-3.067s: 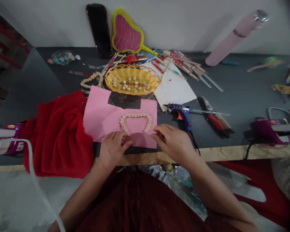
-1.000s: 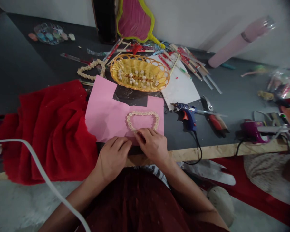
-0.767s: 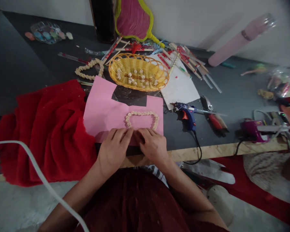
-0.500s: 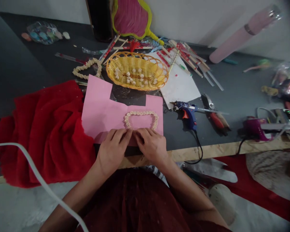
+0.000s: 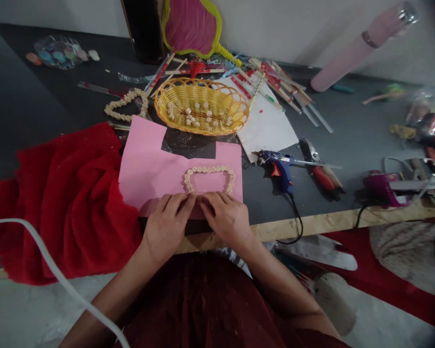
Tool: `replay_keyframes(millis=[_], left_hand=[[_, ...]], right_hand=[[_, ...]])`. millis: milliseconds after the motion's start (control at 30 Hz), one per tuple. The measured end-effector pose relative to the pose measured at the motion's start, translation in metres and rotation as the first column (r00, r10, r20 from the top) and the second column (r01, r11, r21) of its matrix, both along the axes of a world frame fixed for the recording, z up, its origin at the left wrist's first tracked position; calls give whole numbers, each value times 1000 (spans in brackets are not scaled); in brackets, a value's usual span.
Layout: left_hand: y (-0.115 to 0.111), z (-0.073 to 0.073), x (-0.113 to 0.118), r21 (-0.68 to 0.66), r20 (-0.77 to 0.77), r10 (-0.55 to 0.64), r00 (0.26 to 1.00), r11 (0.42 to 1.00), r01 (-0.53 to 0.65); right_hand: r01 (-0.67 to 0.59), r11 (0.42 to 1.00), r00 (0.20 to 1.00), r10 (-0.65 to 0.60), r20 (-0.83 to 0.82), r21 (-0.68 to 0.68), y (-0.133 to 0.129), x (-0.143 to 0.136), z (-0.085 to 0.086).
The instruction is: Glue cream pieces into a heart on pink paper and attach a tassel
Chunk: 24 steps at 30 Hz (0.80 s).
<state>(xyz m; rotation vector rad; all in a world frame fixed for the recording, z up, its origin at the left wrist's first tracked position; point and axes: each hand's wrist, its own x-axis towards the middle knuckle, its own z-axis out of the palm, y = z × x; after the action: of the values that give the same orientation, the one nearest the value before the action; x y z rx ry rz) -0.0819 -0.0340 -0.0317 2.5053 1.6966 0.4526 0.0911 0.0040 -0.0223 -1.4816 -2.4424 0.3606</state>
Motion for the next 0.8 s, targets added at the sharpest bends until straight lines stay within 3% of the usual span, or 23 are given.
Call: replay_keyframes(millis=[467, 600, 800], left_hand=[[-1, -1, 1, -16, 6, 7, 1000, 1000, -7], [0, -1, 0, -9, -5, 10, 1000, 1000, -10], [0, 2, 0, 26, 0, -15, 1000, 1000, 15]], right_hand=[[-3, 1000, 1000, 3, 5, -2, -2, 0, -3], [-11, 999, 998, 8, -60, -39, -6, 16, -5], [98, 995, 985, -102, -139, -34, -7, 47, 0]])
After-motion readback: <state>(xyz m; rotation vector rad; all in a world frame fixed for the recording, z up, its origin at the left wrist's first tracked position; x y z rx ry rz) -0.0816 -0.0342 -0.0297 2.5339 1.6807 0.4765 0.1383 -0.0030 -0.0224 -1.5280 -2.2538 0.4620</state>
